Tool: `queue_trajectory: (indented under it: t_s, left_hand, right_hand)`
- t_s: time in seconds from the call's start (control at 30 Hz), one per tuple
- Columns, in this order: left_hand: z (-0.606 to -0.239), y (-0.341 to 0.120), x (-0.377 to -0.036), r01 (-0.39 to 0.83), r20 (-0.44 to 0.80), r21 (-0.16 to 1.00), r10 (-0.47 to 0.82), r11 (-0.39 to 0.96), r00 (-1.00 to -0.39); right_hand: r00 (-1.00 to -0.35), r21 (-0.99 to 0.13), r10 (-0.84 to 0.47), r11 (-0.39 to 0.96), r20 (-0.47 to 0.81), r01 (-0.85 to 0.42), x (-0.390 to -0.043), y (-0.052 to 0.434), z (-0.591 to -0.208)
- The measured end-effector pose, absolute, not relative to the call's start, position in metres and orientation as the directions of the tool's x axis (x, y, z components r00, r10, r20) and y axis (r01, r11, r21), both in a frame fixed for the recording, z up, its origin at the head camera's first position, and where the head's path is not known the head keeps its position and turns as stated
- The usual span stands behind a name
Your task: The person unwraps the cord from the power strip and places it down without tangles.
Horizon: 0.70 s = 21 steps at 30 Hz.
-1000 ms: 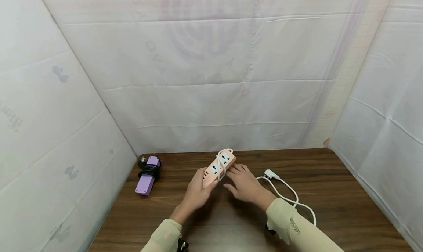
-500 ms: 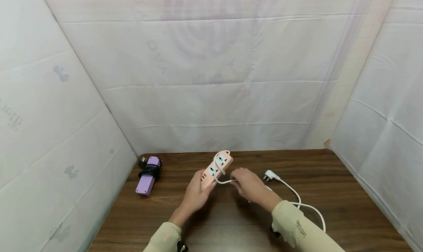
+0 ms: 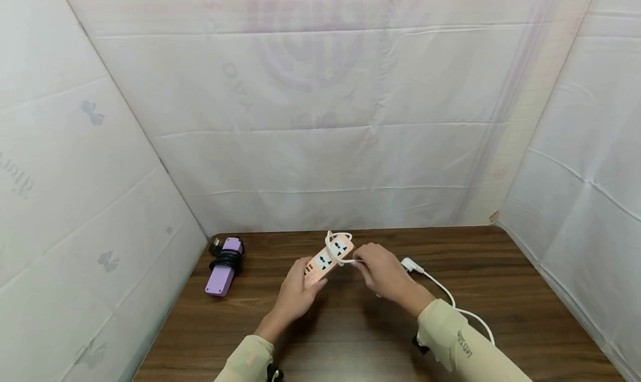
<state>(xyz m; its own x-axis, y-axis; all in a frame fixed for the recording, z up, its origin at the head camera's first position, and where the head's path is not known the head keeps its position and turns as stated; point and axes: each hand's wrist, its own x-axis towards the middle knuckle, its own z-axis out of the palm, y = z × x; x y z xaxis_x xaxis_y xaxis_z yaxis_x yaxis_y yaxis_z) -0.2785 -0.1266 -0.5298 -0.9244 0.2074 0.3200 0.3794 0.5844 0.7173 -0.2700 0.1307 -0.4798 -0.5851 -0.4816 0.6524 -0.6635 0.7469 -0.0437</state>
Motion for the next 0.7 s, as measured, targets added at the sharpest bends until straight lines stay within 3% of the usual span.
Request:
queue_trajectory:
  t_s: [0.37,0.7]
  left_hand:
    - [-0.529,-0.136,-0.28,0.355,0.321,0.734,0.164,0.579,-0.933]
    - [-0.527,-0.144,-0.282,0.321,0.313,0.757,0.115,0.569,-0.943]
  right_hand:
    - [-0.685,-0.126,-0.34,0.836,0.644,-0.534,-0.279,0.156,-0.475]
    - [-0.867,-0.217,-0.308,0.885,0.392,-0.412,-0.274,0.187,-0.482]
